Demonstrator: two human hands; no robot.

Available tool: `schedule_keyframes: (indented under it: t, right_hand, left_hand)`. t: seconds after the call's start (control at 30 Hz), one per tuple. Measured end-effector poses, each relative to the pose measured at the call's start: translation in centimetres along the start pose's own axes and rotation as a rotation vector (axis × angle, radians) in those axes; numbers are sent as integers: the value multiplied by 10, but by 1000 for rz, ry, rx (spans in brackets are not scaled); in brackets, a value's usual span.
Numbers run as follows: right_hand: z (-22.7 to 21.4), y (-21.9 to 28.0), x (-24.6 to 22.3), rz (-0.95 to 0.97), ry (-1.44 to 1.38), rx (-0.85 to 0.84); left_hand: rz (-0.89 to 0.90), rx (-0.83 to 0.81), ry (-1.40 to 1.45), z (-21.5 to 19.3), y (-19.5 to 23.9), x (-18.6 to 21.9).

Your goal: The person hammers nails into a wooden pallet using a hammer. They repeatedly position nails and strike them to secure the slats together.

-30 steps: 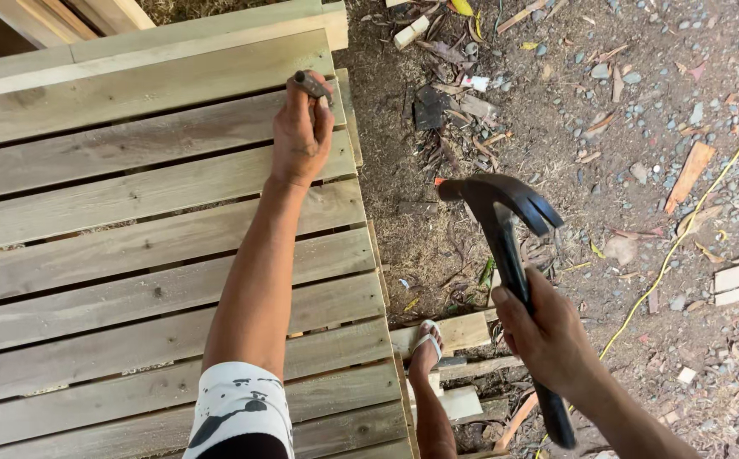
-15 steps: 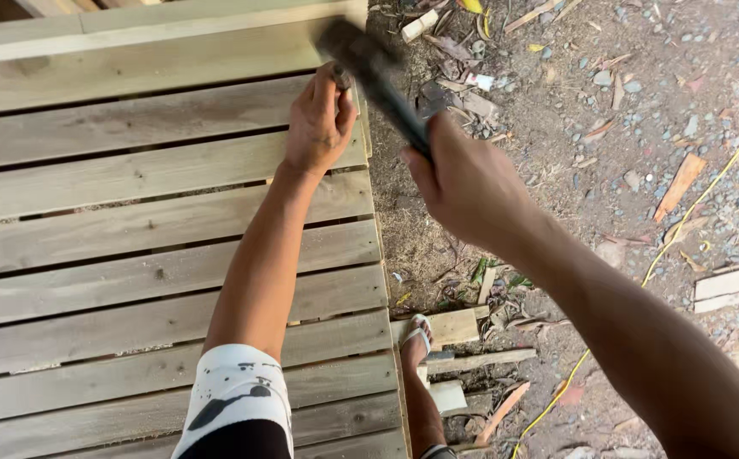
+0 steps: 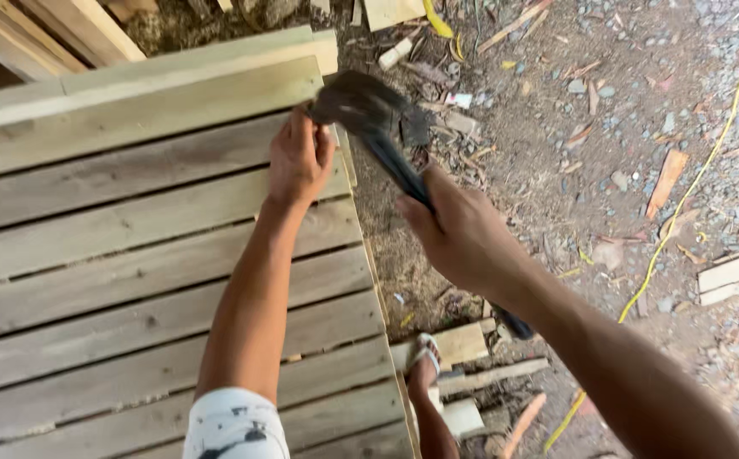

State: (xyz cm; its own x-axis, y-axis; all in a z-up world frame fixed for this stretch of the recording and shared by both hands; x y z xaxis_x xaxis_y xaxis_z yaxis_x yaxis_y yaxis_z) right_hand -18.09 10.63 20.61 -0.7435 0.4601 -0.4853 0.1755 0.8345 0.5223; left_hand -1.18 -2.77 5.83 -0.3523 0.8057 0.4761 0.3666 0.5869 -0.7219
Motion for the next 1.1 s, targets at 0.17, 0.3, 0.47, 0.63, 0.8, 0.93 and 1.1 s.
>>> schedule_keyframes:
  t: [0.17, 0.3, 0.47, 0.63, 0.8, 0.93, 1.1]
  right_hand:
    - [21, 68, 125, 35, -450, 130]
    - [48, 103, 209, 377, -718, 79]
    - [76, 142, 290, 684, -774, 137]
    - [87, 159, 326, 772, -866, 118]
    - [77, 150, 299, 819, -754, 62]
    - [64, 127, 272, 673, -622, -8]
    - [50, 95, 230, 509, -451, -115]
  left_hand:
    - [-196, 300, 244, -2, 47, -37]
    - [-102, 335, 84, 14, 21, -58]
    - [-69, 175, 101, 26, 4, -69]
    - [-152, 95, 155, 31, 2, -82]
    - [-104, 100, 160, 19, -7, -66]
    - [-123, 103, 167, 15, -12, -59]
    - [-156, 111, 154, 15, -14, -59]
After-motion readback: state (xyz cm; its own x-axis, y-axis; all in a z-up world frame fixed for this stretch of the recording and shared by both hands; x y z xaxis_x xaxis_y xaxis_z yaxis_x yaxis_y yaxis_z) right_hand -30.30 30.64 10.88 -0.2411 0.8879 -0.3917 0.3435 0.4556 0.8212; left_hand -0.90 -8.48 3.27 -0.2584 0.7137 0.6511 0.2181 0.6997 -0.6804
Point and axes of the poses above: each hand's wrist, its own y-axis away from the middle knuckle, its own z-axis out of the palm, x = y × z, the point moved 4 cm from there along -y, towards the middle knuckle, and after that the axes turned 12 degrees about z, right-handed, at the moved point
